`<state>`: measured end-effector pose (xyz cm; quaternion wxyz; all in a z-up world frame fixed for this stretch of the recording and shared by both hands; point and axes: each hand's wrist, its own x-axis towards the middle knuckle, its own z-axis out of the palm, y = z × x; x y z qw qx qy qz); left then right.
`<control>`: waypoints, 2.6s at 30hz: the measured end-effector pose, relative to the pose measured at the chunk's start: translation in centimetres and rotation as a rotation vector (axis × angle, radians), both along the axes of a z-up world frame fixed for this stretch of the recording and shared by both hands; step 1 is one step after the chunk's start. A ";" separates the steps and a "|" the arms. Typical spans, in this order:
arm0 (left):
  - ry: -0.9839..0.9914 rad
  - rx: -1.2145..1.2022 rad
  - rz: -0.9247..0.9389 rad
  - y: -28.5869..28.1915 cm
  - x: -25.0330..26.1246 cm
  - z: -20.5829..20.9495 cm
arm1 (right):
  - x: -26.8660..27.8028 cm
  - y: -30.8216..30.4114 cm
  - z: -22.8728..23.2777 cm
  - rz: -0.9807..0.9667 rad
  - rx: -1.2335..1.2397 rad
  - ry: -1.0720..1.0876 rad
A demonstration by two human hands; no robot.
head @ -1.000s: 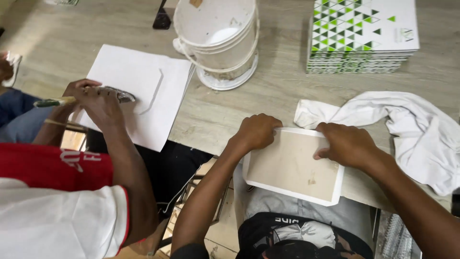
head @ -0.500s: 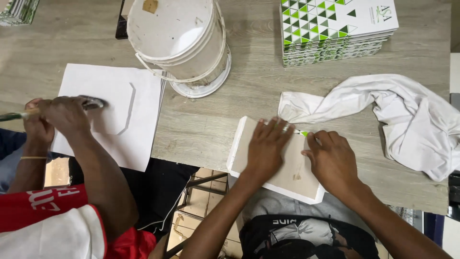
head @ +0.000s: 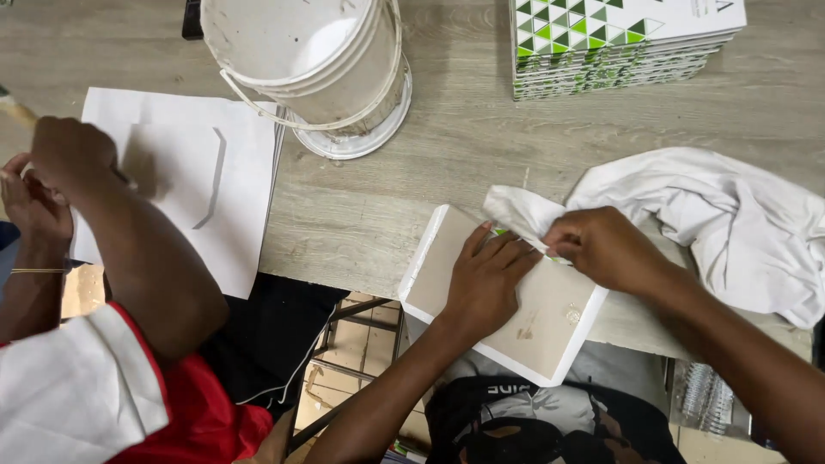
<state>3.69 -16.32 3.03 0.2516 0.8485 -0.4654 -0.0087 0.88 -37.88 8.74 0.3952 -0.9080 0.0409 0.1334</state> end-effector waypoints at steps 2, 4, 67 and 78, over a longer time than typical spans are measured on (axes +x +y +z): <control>-0.003 -0.032 -0.006 0.2 -0.2 -0.1 | -1.4 -1.2 0.0 -0.013 -0.036 0.116; -0.124 -0.215 0.008 -0.1 -0.4 0.1 | -3.0 -2.9 0.2 0.038 -0.269 0.340; -0.043 -0.036 0.278 5.2 2.4 0.1 | 8.2 6.3 -0.8 0.243 -0.067 0.027; -0.068 -0.016 0.298 5.5 -1.2 3.3 | -4.9 -4.4 0.3 -0.203 0.018 0.299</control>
